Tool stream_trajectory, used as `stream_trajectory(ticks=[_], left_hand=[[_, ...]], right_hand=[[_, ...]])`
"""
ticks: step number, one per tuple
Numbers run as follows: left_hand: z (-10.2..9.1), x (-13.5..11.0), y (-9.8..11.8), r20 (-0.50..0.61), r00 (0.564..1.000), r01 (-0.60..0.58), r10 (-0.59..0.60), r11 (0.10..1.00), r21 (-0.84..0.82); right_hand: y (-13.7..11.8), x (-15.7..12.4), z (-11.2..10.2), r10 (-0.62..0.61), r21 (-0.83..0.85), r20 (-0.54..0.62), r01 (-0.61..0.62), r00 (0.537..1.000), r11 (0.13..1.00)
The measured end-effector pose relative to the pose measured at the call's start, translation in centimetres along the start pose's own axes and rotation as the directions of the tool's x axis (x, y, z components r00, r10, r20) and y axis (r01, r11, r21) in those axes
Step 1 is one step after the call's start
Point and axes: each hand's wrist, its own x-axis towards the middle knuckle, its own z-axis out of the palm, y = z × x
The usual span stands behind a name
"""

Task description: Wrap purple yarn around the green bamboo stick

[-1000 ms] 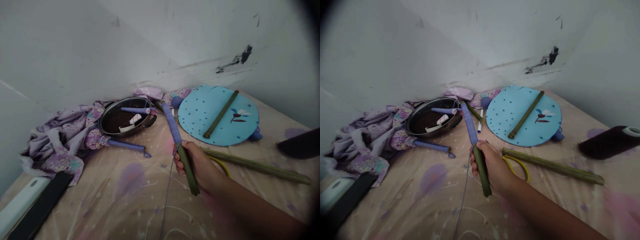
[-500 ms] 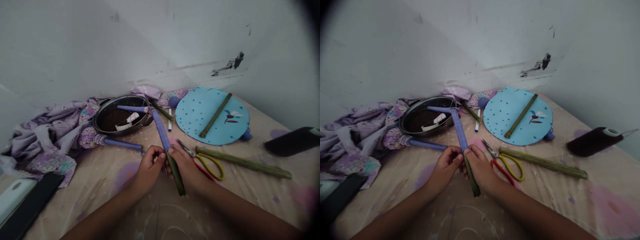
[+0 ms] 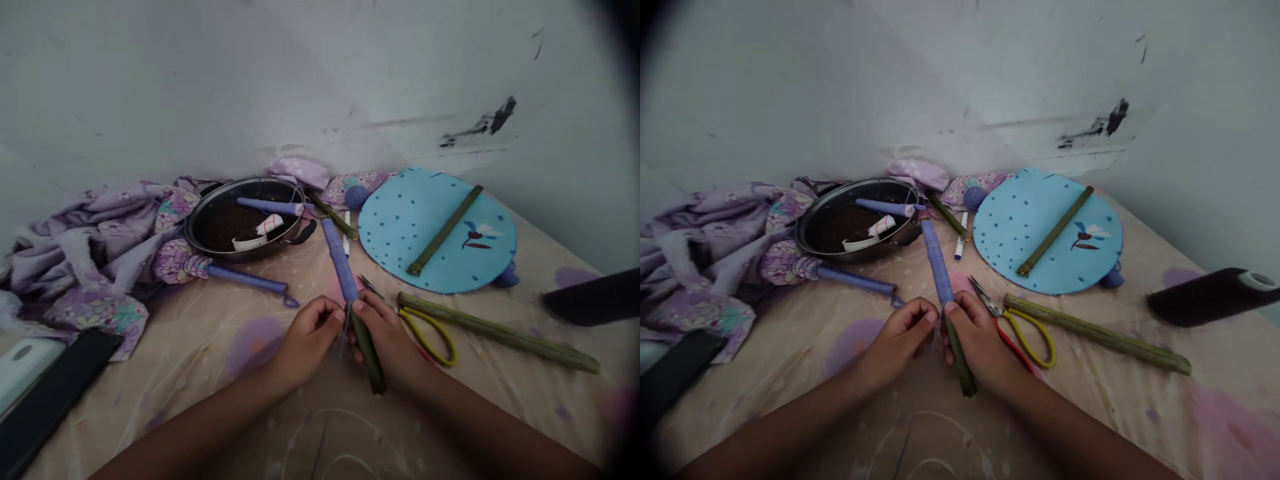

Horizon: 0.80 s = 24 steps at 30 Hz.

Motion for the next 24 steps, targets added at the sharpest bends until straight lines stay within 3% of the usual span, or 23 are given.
stream_trajectory(ticks=[6, 12, 15, 17, 19, 24], left_hand=[[-0.3, 0.2, -0.9, 0.117, 0.993, -0.009, 0.02, 0.996, -0.088], [-0.5, 0.4, -1.3, 0.051, 0.997, -0.049, 0.052, 0.997, -0.057], [-0.7, 0.5, -0.4, 0.065, 0.996, 0.072, -0.061, 0.976, -0.203], [-0.8, 0.5, 0.0, 0.146, 0.965, 0.255, -0.218, 0.912, -0.321], [-0.9, 0.5, 0.2, 0.158, 0.947, 0.319, -0.28, 0.886, -0.338], [-1.3, 1.1, -0.5, -0.042, 0.987, 0.14, -0.153, 0.966, -0.216]], right_hand=[[0.3, 0.0, 0.1, 0.002, 0.002, 0.008, -0.002, 1.0, 1.0], [0.6, 0.0, -0.1, -0.015, 0.042, 0.022, 0.014, 1.0, 0.999], [0.7, 0.2, -0.1, -0.016, 0.067, 0.0, 0.016, 1.0, 0.998], [0.7, 0.3, -0.1, -0.009, 0.067, -0.023, 0.01, 1.0, 0.998], [0.9, 0.4, 0.0, 0.002, 0.072, -0.015, -0.001, 1.0, 0.997], [1.2, 0.2, 0.2, 0.059, 0.112, 0.073, -0.067, 0.996, 0.991]])
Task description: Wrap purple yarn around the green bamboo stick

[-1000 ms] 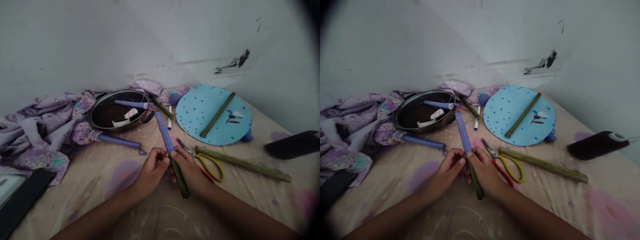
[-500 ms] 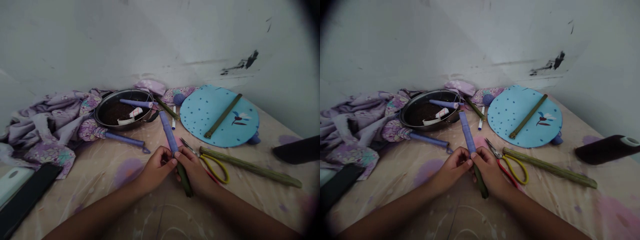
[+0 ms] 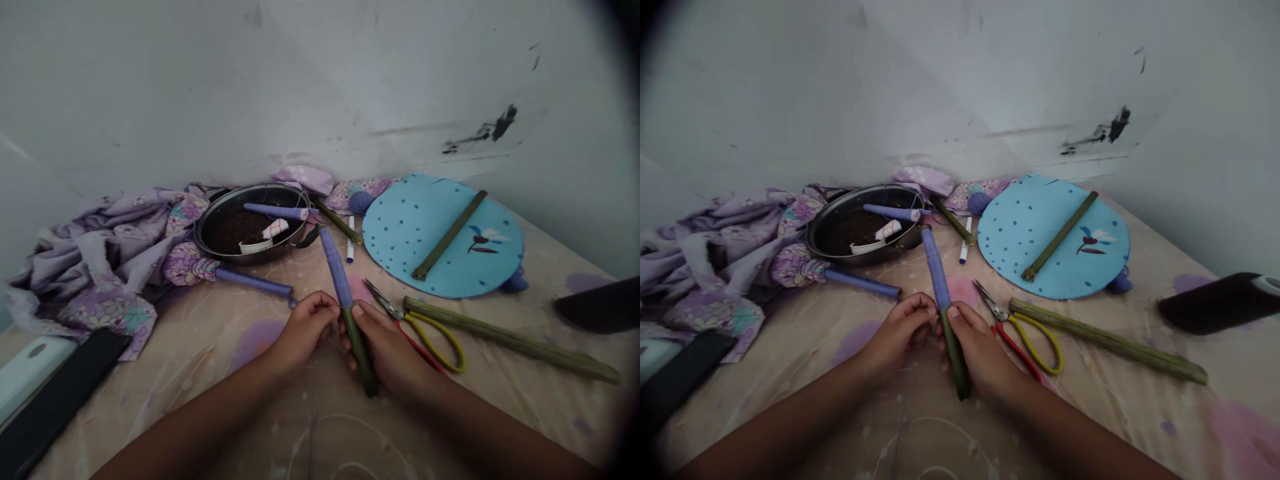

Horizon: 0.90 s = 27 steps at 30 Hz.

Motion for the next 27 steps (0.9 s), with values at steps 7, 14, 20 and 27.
stream_trajectory(ticks=[7, 14, 20, 27], left_hand=[[-0.26, 0.6, -0.48, 0.136, 0.988, -0.086, 0.078, 0.995, 0.048], [-0.35, 0.51, -0.93, 0.275, 0.955, -0.125, 0.11, 0.991, 0.038], [-0.34, 0.16, -0.88, 0.218, 0.965, -0.179, 0.148, 0.976, 0.127], [-0.28, -0.02, -0.97, 0.221, 0.956, -0.228, 0.192, 0.961, 0.153]], right_hand=[[-0.41, -0.29, 0.01, 0.023, 0.041, 0.011, -0.024, 1.0, 0.999], [-0.55, -0.44, 0.32, 0.085, 0.06, -0.005, -0.084, 0.996, 0.995], [-0.71, -0.43, 0.1, 0.166, 0.166, 0.07, -0.175, 0.984, 0.97], [-0.83, -0.33, 0.31, 0.11, 0.009, -0.071, -0.109, 0.991, 0.994]])
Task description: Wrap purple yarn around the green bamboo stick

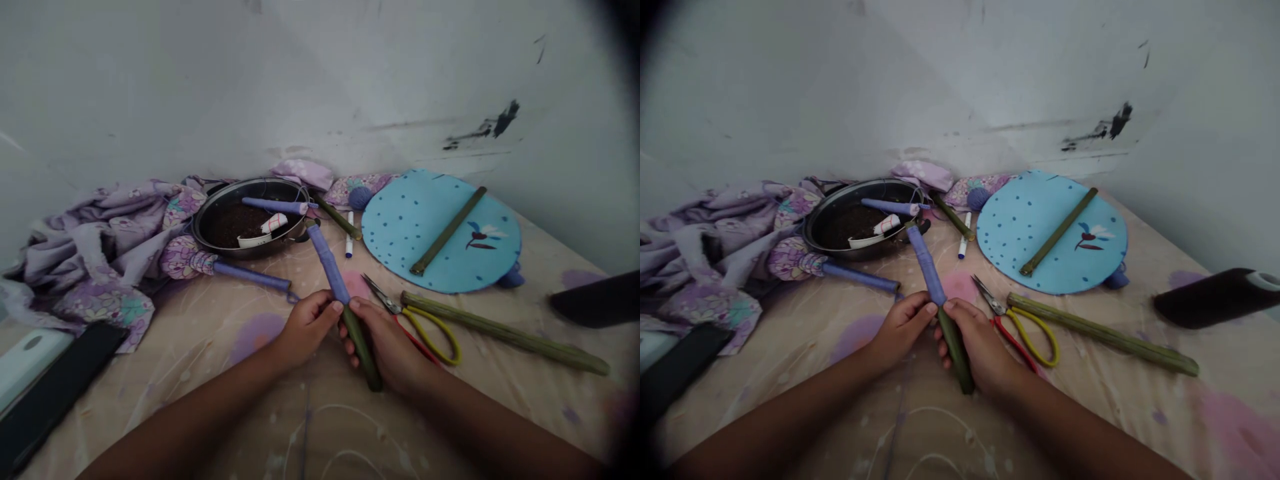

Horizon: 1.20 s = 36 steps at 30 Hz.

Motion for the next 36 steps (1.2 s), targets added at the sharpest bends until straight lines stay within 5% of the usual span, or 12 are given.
stream_trajectory(ticks=[8, 15, 21, 26, 36], left_hand=[[-0.3, 0.0, -0.9, 0.024, 0.999, 0.047, -0.046, 0.998, -0.029], [-0.5, 0.5, -1.0, -0.035, 0.999, 0.041, -0.04, 0.999, 0.027], [-0.7, 0.6, -1.3, -0.011, 1.0, 0.03, -0.029, 0.993, 0.117], [-0.6, 0.3, -0.8, 0.039, 0.997, 0.062, -0.064, 0.997, 0.041], [-0.7, 0.4, 0.4, -0.033, 0.999, 0.01, -0.007, 0.996, 0.084]], right_hand=[[0.3, -0.2, 0.2, 0.08, -0.033, 0.018, -0.079, 0.997, 0.996], [-0.3, 0.3, -0.4, 0.165, 0.113, 0.101, -0.176, 0.981, 0.978], [-0.4, 0.0, -0.4, 0.132, 0.067, 0.06, -0.136, 0.989, 0.988], [-0.4, -0.1, -0.4, 0.155, 0.033, 0.06, -0.157, 0.986, 0.987], [0.0, 0.0, -0.6, 0.119, 0.089, 0.141, -0.133, 0.983, 0.987]])
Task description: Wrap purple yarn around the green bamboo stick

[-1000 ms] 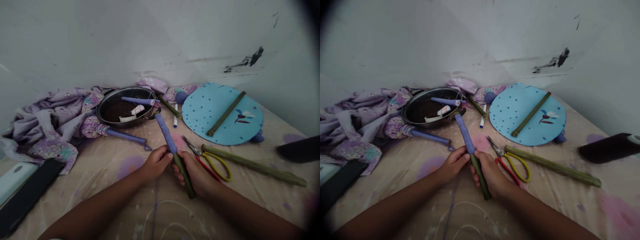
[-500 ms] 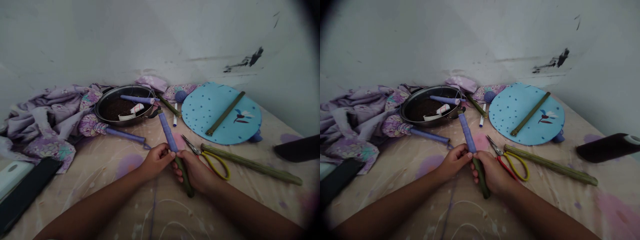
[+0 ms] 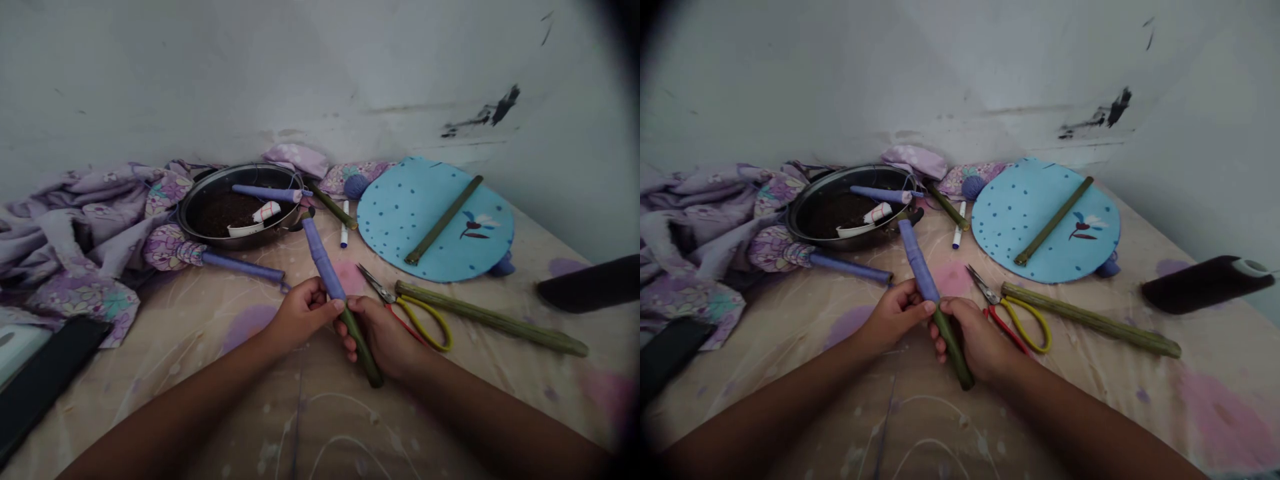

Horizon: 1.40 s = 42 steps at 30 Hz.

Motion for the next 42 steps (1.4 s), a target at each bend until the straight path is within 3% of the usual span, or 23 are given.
stream_trajectory(ticks=[5, 8, 16, 22, 28, 32, 38, 42], left_hand=[[-0.08, -0.19, 0.25, 0.093, 0.995, 0.041, -0.038, 0.999, -0.026], [0.04, -0.22, 0.45, 0.065, 0.997, 0.033, -0.033, 0.999, -0.009], [0.13, -0.21, 0.31, -0.063, 0.998, 0.025, -0.017, 0.99, 0.136], [0.42, -0.54, 0.54, 0.096, 0.995, 0.041, -0.04, 0.999, -0.006], [0.43, -0.46, 0.68, -0.023, 0.993, 0.12, -0.119, 0.993, 0.01], [0.25, -0.35, 0.52, -0.066, 0.992, 0.109, -0.104, 0.991, 0.072], [0.33, -0.35, -0.01, 0.104, 0.989, 0.116, -0.105, 0.988, -0.104], [0.28, -0.29, -0.08, 0.093, 0.992, 0.096, -0.087, 0.991, -0.098]], right_hand=[[-0.33, -0.14, -0.04, 0.08, 0.038, 0.035, -0.081, 0.996, 0.996], [-0.4, -0.12, -0.12, 0.105, 0.044, 0.043, -0.107, 0.994, 0.993], [0.06, -0.37, -0.11, -0.082, -0.026, 0.048, 0.083, 0.995, 0.996], [0.13, -0.44, -0.17, 0.061, -0.017, 0.008, -0.061, 0.998, 0.998], [0.07, 0.12, -0.06, -0.037, -0.045, 0.003, 0.037, 0.999, 0.998], [-0.2, 0.14, 0.02, -0.016, 0.012, 0.021, 0.016, 1.0, 1.0], [-0.44, 0.08, -0.27, 0.095, 0.137, 0.108, -0.109, 0.99, 0.985], [-0.39, 0.26, -0.68, 0.159, 0.171, 0.171, -0.189, 0.972, 0.967]])
